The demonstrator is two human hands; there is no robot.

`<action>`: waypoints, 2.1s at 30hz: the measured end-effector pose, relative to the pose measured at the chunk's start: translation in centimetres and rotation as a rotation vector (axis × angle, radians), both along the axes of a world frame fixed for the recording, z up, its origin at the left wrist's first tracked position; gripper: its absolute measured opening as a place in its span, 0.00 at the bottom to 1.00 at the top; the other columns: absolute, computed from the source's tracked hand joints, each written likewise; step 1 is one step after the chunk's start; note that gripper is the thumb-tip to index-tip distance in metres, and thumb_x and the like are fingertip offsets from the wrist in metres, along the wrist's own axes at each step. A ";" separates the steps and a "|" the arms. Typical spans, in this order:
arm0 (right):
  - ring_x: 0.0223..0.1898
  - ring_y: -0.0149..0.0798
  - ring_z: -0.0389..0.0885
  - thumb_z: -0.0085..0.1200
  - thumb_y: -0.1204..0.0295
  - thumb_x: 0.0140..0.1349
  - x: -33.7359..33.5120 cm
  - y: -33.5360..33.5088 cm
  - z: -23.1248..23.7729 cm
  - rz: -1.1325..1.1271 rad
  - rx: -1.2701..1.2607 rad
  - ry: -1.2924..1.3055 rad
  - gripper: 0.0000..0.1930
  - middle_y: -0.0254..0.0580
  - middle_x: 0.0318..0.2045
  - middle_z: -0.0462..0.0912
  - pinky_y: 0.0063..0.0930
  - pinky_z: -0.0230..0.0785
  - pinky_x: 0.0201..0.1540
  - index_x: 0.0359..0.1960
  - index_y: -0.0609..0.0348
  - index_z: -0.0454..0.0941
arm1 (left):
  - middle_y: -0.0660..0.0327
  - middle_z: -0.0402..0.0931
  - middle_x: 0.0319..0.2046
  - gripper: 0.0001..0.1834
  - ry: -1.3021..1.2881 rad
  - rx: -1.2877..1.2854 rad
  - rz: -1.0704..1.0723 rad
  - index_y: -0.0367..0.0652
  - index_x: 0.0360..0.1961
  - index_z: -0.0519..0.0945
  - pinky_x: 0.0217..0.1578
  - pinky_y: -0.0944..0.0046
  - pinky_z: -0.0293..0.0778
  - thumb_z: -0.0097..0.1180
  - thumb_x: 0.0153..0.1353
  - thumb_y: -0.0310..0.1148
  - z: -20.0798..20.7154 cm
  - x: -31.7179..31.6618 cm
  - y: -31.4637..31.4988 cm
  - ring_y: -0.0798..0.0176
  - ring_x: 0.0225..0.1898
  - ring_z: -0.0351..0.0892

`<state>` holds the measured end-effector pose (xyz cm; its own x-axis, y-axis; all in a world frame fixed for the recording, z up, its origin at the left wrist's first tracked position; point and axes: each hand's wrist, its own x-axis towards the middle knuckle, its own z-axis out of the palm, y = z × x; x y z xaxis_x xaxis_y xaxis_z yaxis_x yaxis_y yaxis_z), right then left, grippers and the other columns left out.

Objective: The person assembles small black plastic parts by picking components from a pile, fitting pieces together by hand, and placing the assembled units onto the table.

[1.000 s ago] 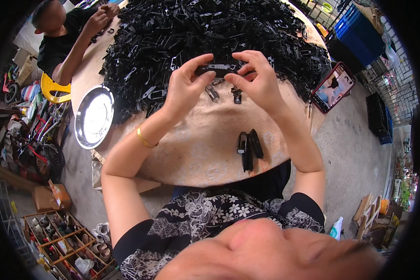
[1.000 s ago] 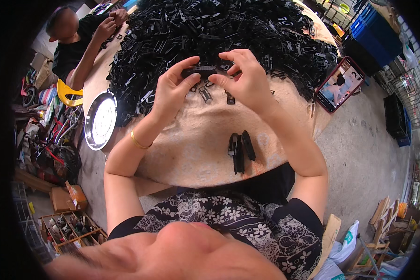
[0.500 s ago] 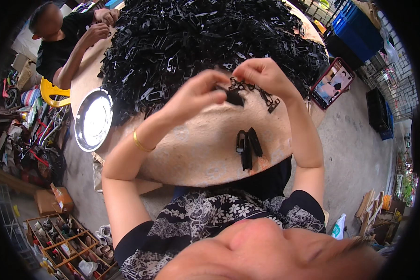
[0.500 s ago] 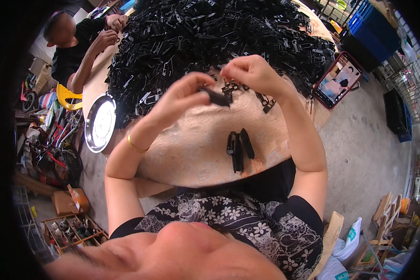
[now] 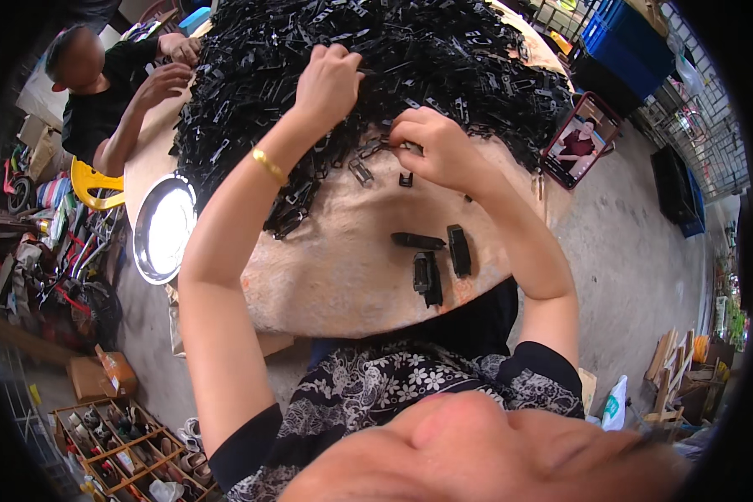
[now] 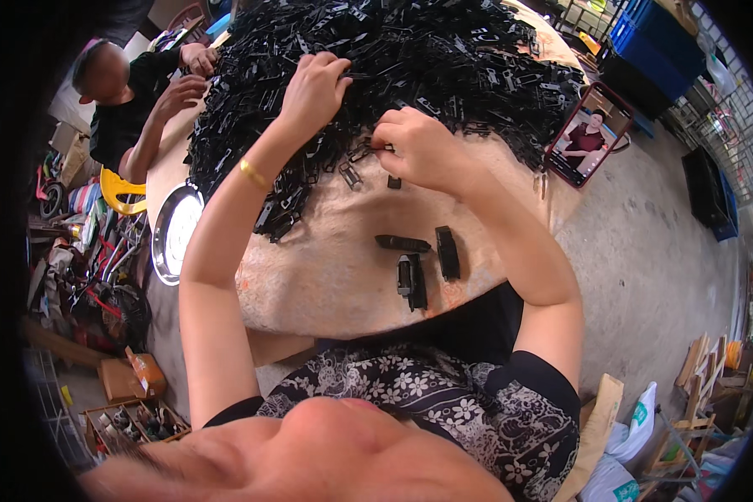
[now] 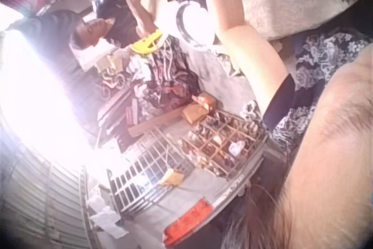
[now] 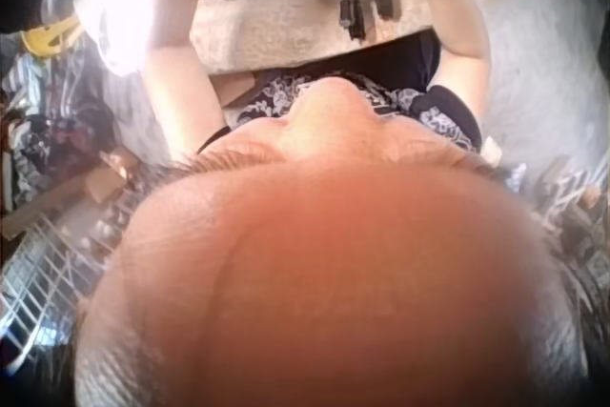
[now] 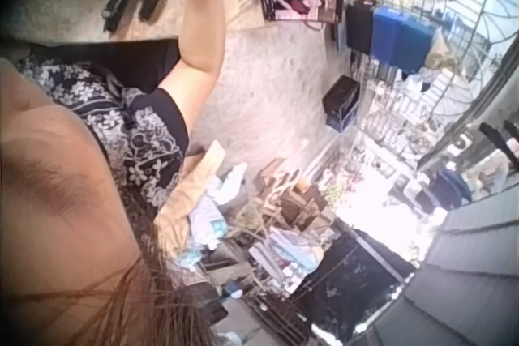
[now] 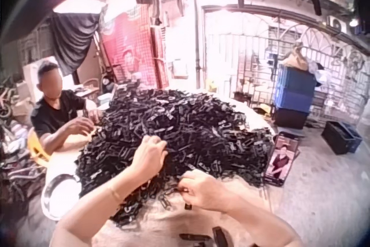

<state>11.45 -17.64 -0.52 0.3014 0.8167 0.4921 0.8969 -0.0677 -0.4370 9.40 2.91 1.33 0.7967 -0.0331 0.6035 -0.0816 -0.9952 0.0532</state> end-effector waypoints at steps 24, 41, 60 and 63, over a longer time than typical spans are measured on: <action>0.21 0.24 0.73 0.57 0.69 0.56 -2.6 1.3 -0.5 -0.077 0.302 0.563 0.12 0.39 0.21 0.78 0.19 0.66 0.24 0.37 0.64 0.74 | 0.66 0.73 0.28 0.14 0.385 -1.294 -0.294 0.36 0.41 0.74 0.29 0.76 0.68 0.60 0.52 0.26 -2.1 -9.4 -2.6 0.76 0.26 0.71; 0.20 0.30 0.75 0.58 0.73 0.53 -3.1 1.1 0.1 -0.121 0.226 0.416 0.13 0.43 0.24 0.80 0.21 0.68 0.25 0.40 0.63 0.77 | 0.55 0.76 0.38 0.17 0.372 -1.437 -0.265 0.30 0.49 0.69 0.43 0.70 0.75 0.49 0.57 0.22 -2.2 -9.9 -3.3 0.66 0.40 0.78; 0.35 0.37 0.74 0.61 0.65 0.49 -3.2 1.5 0.3 -0.168 0.289 -0.359 0.15 0.41 0.42 0.73 0.25 0.68 0.35 0.39 0.54 0.79 | 0.55 0.73 0.44 0.23 0.381 -1.748 -0.505 0.35 0.57 0.62 0.45 0.65 0.75 0.48 0.62 0.30 -2.1 -10.5 -3.4 0.64 0.42 0.76; 0.34 0.36 0.75 0.59 0.64 0.53 -2.1 2.1 -0.8 -0.107 0.486 0.362 0.15 0.42 0.42 0.75 0.26 0.69 0.35 0.40 0.59 0.78 | 0.54 0.73 0.41 0.20 0.216 -1.737 -0.482 0.34 0.56 0.62 0.42 0.64 0.76 0.44 0.64 0.29 -0.5 -9.9 -3.0 0.60 0.39 0.78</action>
